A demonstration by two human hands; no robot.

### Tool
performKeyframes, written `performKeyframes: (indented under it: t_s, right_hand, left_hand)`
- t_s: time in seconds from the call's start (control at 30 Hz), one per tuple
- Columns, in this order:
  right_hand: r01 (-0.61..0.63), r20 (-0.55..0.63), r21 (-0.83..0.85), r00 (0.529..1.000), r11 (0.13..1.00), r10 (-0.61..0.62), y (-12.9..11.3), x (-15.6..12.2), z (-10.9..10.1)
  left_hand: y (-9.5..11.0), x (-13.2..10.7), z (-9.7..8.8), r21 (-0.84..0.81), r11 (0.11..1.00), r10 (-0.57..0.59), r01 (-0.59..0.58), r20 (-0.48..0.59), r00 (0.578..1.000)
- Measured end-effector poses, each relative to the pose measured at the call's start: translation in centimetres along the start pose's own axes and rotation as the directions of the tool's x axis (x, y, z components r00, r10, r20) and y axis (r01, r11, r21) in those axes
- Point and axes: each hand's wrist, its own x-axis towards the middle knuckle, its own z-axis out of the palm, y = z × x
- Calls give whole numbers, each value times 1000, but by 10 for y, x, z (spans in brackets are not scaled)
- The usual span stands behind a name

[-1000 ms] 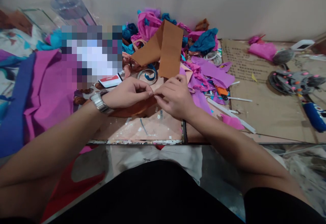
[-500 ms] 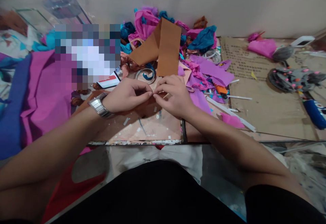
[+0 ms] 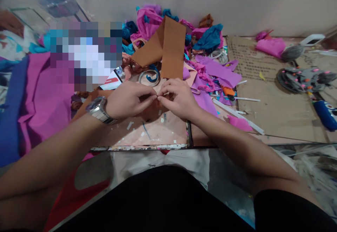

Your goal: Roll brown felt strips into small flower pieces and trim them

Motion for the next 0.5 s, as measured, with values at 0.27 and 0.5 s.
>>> performKeyframes:
  t_s: [0.27,0.5]
  right_hand:
    - [-23,43,96,999,995,19,2,2,1]
    - [2,98,111,995,994,-13,2,4,2]
  left_hand:
    - [-1,0,0,58,998,29,-31,27,999]
    - [-1,-1,2,76,996,49,-49,8,999]
